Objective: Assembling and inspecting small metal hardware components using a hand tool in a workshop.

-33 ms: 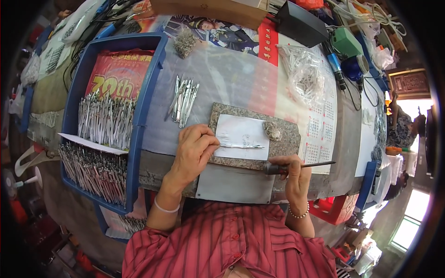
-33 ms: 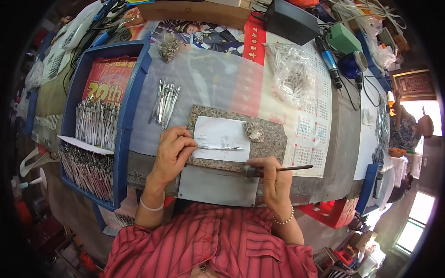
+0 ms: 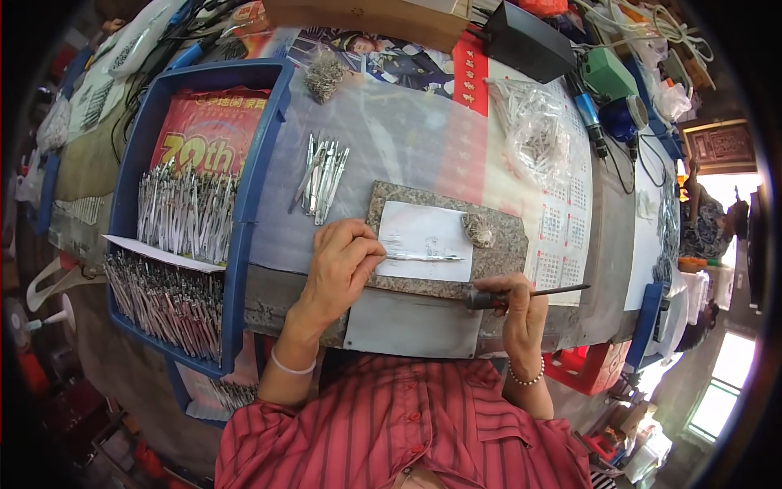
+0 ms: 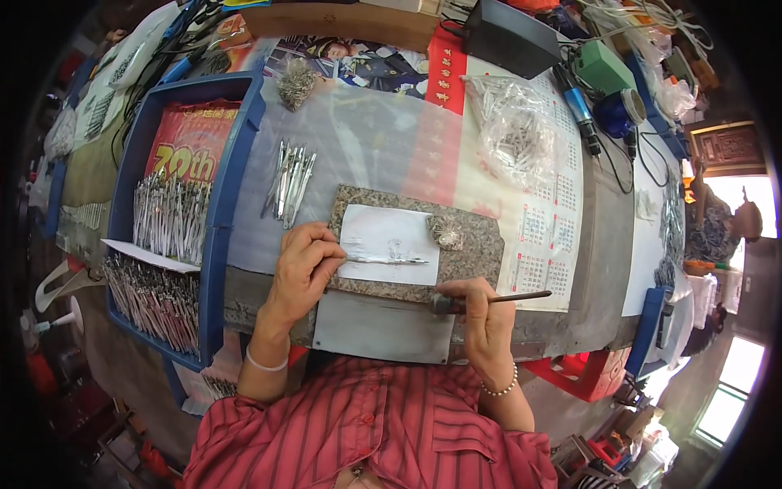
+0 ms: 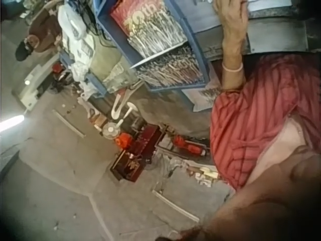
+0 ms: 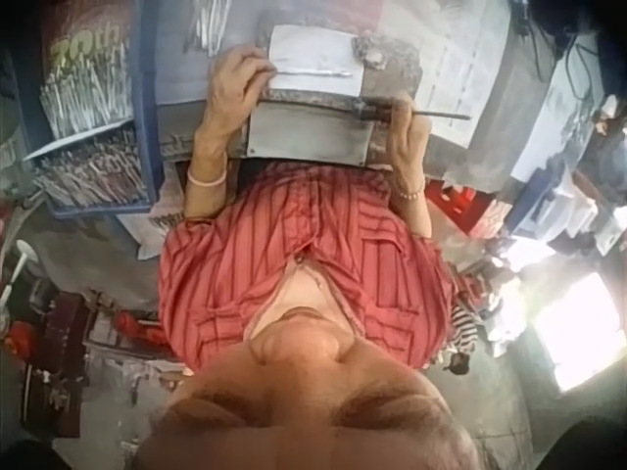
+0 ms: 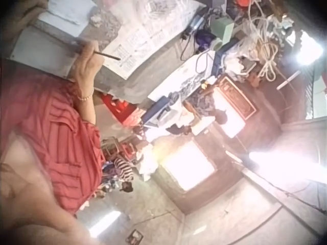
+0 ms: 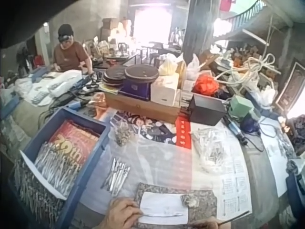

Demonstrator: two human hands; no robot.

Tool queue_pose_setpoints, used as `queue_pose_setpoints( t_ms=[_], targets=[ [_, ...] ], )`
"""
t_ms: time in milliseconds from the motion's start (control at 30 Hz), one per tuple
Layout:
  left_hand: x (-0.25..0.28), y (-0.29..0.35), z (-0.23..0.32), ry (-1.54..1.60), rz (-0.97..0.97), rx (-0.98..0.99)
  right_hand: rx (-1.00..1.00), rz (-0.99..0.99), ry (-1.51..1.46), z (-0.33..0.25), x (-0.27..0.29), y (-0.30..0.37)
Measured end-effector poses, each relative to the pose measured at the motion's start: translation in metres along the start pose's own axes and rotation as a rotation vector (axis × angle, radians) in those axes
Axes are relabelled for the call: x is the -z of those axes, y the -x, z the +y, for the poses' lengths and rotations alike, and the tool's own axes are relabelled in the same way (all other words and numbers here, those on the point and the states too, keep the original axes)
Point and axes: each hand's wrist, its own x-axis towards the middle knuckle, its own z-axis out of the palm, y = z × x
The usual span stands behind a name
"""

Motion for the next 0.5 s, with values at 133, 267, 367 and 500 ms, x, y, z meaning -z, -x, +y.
queue_pose_setpoints(
  t_ms=[133,267,367,500],
  targets=[
    [-0.001,0.000,0.001,0.000,0.000,0.000,0.083,0.019,-0.030,0.013,0.003,0.004],
    [-0.002,-0.001,0.001,-0.001,-0.010,0.001,0.088,-0.009,-0.030,0.018,0.005,0.004],
    [-0.001,-0.001,0.001,-0.004,-0.010,0.003,0.056,-0.031,-0.086,0.014,0.000,0.003],
    [-0.001,-0.001,0.001,-0.030,0.010,-0.045,-0.015,-0.047,-0.224,0.008,-0.004,0.004]
  ],
)
